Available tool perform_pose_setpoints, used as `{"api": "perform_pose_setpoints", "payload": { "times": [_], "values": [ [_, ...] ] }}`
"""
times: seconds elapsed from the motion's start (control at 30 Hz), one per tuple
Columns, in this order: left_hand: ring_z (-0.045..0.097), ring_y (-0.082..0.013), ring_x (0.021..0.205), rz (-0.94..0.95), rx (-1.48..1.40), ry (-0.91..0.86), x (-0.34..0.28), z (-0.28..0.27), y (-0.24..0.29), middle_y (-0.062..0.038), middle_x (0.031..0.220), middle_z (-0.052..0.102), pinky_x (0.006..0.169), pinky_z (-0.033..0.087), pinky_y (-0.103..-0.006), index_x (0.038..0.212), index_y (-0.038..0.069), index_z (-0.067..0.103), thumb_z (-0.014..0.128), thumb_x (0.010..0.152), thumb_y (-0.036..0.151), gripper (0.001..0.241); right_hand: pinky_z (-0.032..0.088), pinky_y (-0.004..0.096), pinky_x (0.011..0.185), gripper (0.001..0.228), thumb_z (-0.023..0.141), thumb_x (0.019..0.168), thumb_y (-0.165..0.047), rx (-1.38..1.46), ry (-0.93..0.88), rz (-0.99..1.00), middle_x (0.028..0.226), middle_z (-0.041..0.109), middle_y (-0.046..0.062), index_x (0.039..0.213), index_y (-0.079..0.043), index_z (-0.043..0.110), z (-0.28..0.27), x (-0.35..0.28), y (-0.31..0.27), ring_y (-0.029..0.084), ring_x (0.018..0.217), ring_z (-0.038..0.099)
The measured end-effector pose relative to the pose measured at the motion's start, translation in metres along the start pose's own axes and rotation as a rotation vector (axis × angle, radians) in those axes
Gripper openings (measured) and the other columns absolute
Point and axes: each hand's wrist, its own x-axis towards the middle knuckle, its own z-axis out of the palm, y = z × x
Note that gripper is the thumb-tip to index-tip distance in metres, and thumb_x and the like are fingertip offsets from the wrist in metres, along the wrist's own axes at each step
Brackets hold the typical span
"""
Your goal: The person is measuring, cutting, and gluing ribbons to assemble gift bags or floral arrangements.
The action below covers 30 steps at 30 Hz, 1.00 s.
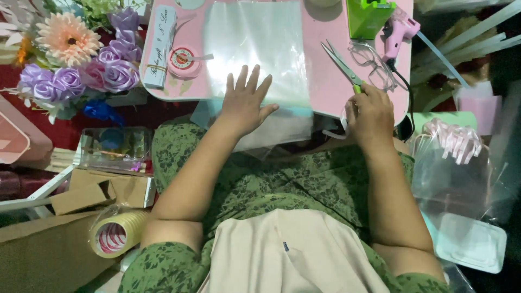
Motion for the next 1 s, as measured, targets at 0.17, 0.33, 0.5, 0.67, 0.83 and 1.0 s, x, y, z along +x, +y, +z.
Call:
{"api": "perform_pose_setpoints", "payload": {
  "times": [0.17, 0.33, 0.5, 0.67, 0.83, 1.0],
  "values": [
    [0.015, -0.047, 0.151, 0.018, -0.026, 0.03, 0.006, 0.005, -0.007, -0.029, 0.161, 0.027, 0.118, 0.006, -0.0665, 0.156, 0.008, 0.039, 0.04, 0.104, 0.056, 0.07, 0.049, 0.04, 0.088, 0.009, 0.079, 0.088, -0.016, -0.115, 0.047, -0.008, 0.116, 0.071, 0.007, 0.092, -0.014, 0.071, 0.022, -0.003, 0.016, 0.029, 0.108, 0.065],
    [0.023, -0.0514, 0.148, 0.014, -0.077, 0.129, 0.008, 0.004, -0.007, -0.035, 0.155, 0.035, 0.115, 0.011, -0.0695, 0.151, 0.003, 0.045, 0.044, 0.104, 0.052, 0.068, 0.047, 0.038, 0.089, 0.006, 0.075, 0.095, -0.022, 0.048, 0.042, 0.024, 0.12, 0.072, 0.004, 0.096, -0.018, 0.07, 0.022, 0.0, 0.01, 0.028, 0.108, 0.066],
    [0.04, -0.0392, 0.122, -0.2, 0.072, 0.274, 0.044, 0.012, -0.042, -0.016, 0.136, 0.043, 0.095, 0.036, -0.0556, 0.143, 0.01, 0.045, 0.052, 0.099, 0.054, 0.062, 0.042, 0.055, 0.097, 0.006, 0.067, 0.095, -0.008, 0.303, -0.216, 0.12, 0.125, 0.069, 0.013, 0.1, -0.007, 0.064, -0.007, 0.014, -0.02, 0.038, 0.114, 0.062],
    [0.048, -0.0345, 0.116, -0.414, 0.07, 0.103, 0.057, -0.006, -0.036, -0.009, 0.132, 0.052, 0.091, 0.043, -0.0486, 0.15, 0.014, 0.035, 0.057, 0.096, 0.053, 0.07, 0.041, 0.053, 0.098, 0.005, 0.068, 0.094, -0.01, 0.317, -0.25, 0.175, 0.122, 0.07, 0.012, 0.097, -0.008, 0.064, -0.008, 0.019, -0.023, 0.037, 0.111, 0.062],
    [0.046, -0.037, 0.121, -0.484, -0.181, 0.116, 0.063, -0.015, -0.041, -0.015, 0.132, 0.049, 0.102, 0.041, -0.05, 0.146, 0.007, 0.039, 0.077, 0.083, 0.048, 0.084, 0.041, 0.054, 0.096, 0.005, 0.068, 0.095, -0.01, 0.317, -0.194, 0.144, 0.121, 0.071, 0.012, 0.097, -0.008, 0.065, -0.004, 0.017, -0.021, 0.038, 0.11, 0.064],
    [0.051, -0.0328, 0.114, -0.484, -0.176, 0.127, 0.076, -0.009, -0.057, -0.008, 0.119, 0.059, 0.093, 0.044, -0.0445, 0.122, 0.014, 0.058, 0.078, 0.077, 0.05, 0.061, 0.038, 0.053, 0.094, 0.004, 0.065, 0.094, -0.013, 0.317, -0.229, 0.177, 0.121, 0.071, 0.01, 0.097, -0.011, 0.065, -0.002, 0.019, -0.019, 0.038, 0.11, 0.063]
  ]
}}
